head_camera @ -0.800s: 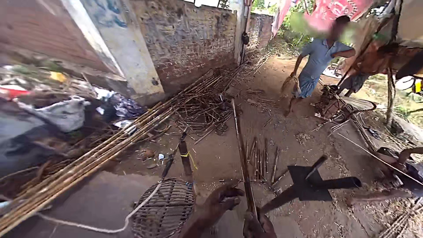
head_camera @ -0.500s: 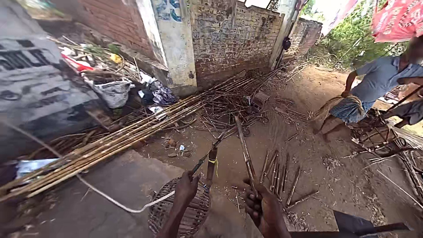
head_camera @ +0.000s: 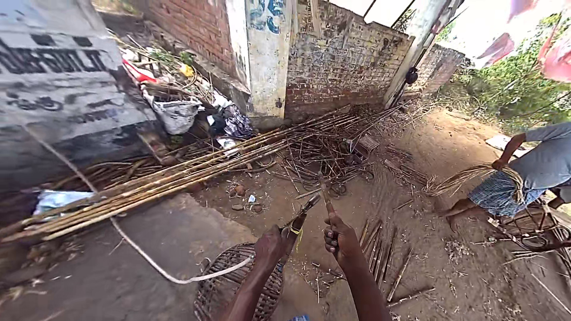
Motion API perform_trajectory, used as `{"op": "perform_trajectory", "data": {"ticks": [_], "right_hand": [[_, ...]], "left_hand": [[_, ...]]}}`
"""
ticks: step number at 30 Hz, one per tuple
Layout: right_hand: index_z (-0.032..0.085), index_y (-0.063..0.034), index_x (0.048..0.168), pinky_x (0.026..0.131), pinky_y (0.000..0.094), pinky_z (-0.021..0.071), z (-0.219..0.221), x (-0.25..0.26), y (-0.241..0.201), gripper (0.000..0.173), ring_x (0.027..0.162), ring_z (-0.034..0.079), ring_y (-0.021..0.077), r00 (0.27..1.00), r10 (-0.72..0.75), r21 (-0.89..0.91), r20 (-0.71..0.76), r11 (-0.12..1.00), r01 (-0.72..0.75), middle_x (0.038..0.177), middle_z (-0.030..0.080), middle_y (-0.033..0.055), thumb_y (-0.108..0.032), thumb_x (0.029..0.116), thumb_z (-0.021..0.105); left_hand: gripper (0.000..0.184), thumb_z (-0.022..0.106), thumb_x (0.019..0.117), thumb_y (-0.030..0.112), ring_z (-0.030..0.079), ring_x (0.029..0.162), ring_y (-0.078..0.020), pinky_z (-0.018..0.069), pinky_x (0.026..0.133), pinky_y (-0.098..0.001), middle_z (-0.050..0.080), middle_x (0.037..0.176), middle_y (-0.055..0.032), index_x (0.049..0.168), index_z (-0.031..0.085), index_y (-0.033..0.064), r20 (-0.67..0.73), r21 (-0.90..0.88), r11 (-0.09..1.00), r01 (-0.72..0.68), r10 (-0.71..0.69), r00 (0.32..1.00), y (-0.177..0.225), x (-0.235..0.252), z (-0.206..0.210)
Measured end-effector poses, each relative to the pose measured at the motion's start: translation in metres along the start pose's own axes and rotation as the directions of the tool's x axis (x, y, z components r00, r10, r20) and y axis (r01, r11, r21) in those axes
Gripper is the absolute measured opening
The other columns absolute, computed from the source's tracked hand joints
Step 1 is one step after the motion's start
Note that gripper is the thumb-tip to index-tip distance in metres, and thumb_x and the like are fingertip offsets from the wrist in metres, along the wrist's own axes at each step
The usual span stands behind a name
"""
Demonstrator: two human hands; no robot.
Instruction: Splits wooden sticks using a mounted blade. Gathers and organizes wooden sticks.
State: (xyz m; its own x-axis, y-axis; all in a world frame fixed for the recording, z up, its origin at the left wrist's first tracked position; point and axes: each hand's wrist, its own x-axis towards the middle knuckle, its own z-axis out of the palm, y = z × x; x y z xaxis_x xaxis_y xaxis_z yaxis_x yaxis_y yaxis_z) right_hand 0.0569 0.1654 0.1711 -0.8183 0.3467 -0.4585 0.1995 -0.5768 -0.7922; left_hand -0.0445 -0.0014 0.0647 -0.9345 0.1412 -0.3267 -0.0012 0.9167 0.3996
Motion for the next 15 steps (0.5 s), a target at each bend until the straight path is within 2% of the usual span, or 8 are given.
{"op": "perform_trajectory", "data": {"ticks": [1,3,7,11,15], "right_hand": [[0.055,-0.0085,0.098,0.037,0.0205,0.0337,0.002,0.008,0.001,0.028,0.039,0.036,0.0063,0.998,-0.012,-0.139,-0.055,0.99,0.005,0.057,0.039,-0.0022,-0.034,0.108,0.051],[0.049,-0.0081,0.098,0.037,0.0219,0.0353,0.003,0.019,0.001,0.023,0.04,0.036,0.0074,0.994,-0.029,-0.266,-0.105,0.964,0.0,0.057,0.038,-0.0015,-0.029,0.1078,0.052],[0.047,-0.0079,0.105,0.038,0.0216,0.037,0.011,0.021,-0.005,0.022,0.041,0.039,0.0075,0.994,-0.022,-0.244,-0.109,0.97,-0.005,0.061,0.04,-0.0011,-0.028,0.1068,0.056],[0.048,-0.0083,0.104,0.038,0.0216,0.0382,0.014,0.024,-0.008,0.027,0.041,0.04,0.0071,0.995,-0.04,-0.247,-0.088,0.969,0.018,0.061,0.041,-0.0015,-0.033,0.1049,0.059],[0.049,-0.0102,0.104,0.04,0.0216,0.0389,0.016,0.028,-0.013,0.035,0.043,0.041,0.0075,0.999,-0.012,-0.176,-0.047,0.984,0.003,0.063,0.043,-0.0014,-0.045,0.1071,0.051]], "left_hand": [[0.058,0.04,0.1048,0.06,0.07,0.108,-0.035,0.055,0.087,-0.0568,0.072,0.113,-0.0162,0.123,0.066,0.0118,0.006,0.015,1.0,0.002,-0.002,1.0,0.003,0.001,0.0],[0.055,0.036,0.1063,0.056,0.07,0.109,-0.0342,0.0549,0.086,-0.0556,0.073,0.112,-0.0155,0.119,0.068,0.012,0.0,0.043,0.999,0.003,-0.003,1.0,0.009,0.003,0.001],[0.06,0.029,0.1084,0.053,0.068,0.112,-0.0352,0.0542,0.089,-0.056,0.071,0.117,-0.0173,0.119,0.068,0.0091,-0.001,0.081,0.996,0.023,-0.023,1.0,0.013,0.004,0.004],[0.064,0.027,0.1081,0.056,0.066,0.117,-0.0362,0.0524,0.092,-0.0582,0.07,0.123,-0.0184,0.122,0.068,0.0087,0.017,0.082,0.996,0.041,-0.043,0.999,0.017,0.002,0.005],[0.068,0.025,0.1069,0.061,0.066,0.119,-0.0349,0.0519,0.094,-0.0581,0.07,0.123,-0.0174,0.121,0.069,0.0104,0.013,0.063,0.997,0.048,-0.049,0.999,0.014,0.009,0.009]]}}
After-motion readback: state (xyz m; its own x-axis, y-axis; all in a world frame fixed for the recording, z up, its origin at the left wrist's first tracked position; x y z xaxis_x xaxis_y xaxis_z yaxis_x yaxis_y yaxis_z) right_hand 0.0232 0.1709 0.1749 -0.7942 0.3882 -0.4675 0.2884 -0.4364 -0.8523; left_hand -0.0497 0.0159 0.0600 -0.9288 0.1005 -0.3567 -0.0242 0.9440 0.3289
